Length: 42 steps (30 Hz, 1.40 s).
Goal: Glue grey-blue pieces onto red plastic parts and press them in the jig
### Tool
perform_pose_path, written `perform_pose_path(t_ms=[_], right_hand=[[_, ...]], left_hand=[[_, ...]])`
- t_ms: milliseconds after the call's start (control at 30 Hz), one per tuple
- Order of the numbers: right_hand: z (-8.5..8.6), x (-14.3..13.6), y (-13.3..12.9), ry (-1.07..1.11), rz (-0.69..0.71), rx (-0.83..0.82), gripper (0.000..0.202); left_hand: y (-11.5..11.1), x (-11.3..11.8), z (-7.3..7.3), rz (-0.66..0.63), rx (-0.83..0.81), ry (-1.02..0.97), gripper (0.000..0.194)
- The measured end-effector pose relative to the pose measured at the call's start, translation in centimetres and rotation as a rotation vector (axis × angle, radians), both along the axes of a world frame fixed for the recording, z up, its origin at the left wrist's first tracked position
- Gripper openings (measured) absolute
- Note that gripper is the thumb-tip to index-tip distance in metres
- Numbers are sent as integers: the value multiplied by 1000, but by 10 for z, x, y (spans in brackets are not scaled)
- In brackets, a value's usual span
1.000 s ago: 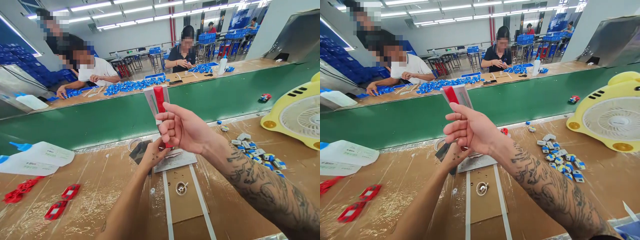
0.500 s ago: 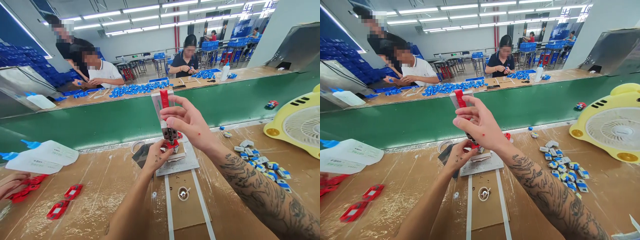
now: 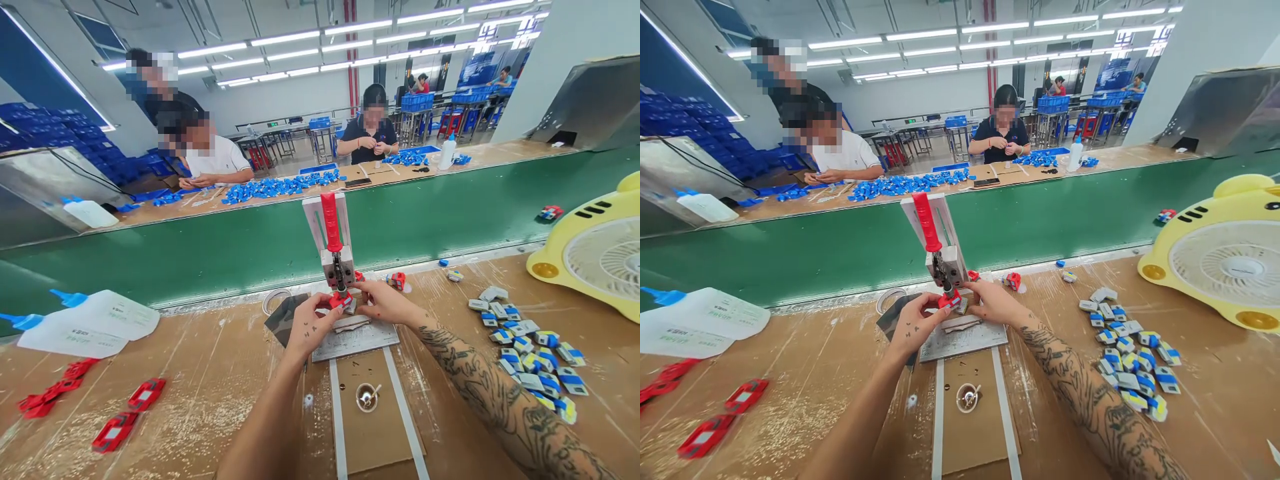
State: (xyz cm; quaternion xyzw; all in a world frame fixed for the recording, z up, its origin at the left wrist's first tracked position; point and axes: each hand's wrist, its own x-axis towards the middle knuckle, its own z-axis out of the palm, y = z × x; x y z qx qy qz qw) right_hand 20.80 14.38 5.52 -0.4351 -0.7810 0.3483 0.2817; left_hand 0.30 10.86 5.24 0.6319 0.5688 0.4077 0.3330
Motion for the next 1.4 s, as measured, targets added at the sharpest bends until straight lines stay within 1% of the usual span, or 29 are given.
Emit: perform_pose_path(t_ms=[67, 167, 200, 333, 467, 567, 733, 833, 900, 967, 1033, 1100, 1133, 1167, 1200, 1233, 1267, 1300, 1333, 1367, 1400], right_hand=[[-2, -5, 2, -88, 55, -8, 37], [-4, -8, 2, -187, 88, -4, 15], [-5, -9, 1, -210, 88, 1, 11], [-10, -10, -2, -275, 75, 10, 19], [-12, -11, -2, -305, 83, 16, 19], [-12, -11, -1, -308, 88, 21, 19], [-14, -12, 0, -264, 74, 17, 18], [-16, -13, -1, -202, 60, 6, 19], [-13, -11, -3, -139, 40, 7, 21], [-3, -5, -4, -48, -7, 29, 28], [18, 3, -4, 81, -96, 76, 35], [50, 8, -1, 232, -203, 134, 35], [69, 8, 1, 302, -242, 162, 36], [90, 6, 4, 362, -252, 174, 36], [110, 1, 6, 402, -222, 163, 37], [128, -5, 7, 428, -153, 110, 40], [144, -12, 7, 448, -59, 6, 43], [155, -19, 4, 463, 8, -92, 45], [162, -26, -2, 483, 72, -201, 45], [163, -30, -11, 500, 123, -304, 47], [158, -33, -23, 518, 146, -373, 49]], left_hand=[[1, 0, -3, 10, -4, -22, 21], [3, 0, -6, 8, -13, -60, 22], [3, 0, -6, 3, -17, -72, 23], [3, 0, -10, -25, -17, -100, 24], [5, -1, -14, -53, -7, -86, 27], [6, -4, -14, -77, 1, -45, 27], [7, -9, -4, -150, 28, 74, 23], [9, -11, 3, -203, 54, 159, 19], [10, -12, 7, -233, 66, 206, 17], [9, -12, 8, -252, 71, 240, 17], [9, -12, 7, -260, 74, 258, 19], [8, -11, 5, -258, 77, 265, 20], [8, -11, 3, -256, 78, 267, 19], [8, -11, 1, -253, 79, 266, 19], [9, -10, 0, -251, 80, 266, 19], [9, -10, -1, -250, 81, 264, 19], [10, -9, -1, -250, 84, 262, 19], [10, -9, -2, -250, 88, 259, 20], [9, -9, -1, -250, 94, 256, 20], [9, -9, -1, -252, 102, 252, 20], [8, -9, -1, -255, 111, 248, 19]])
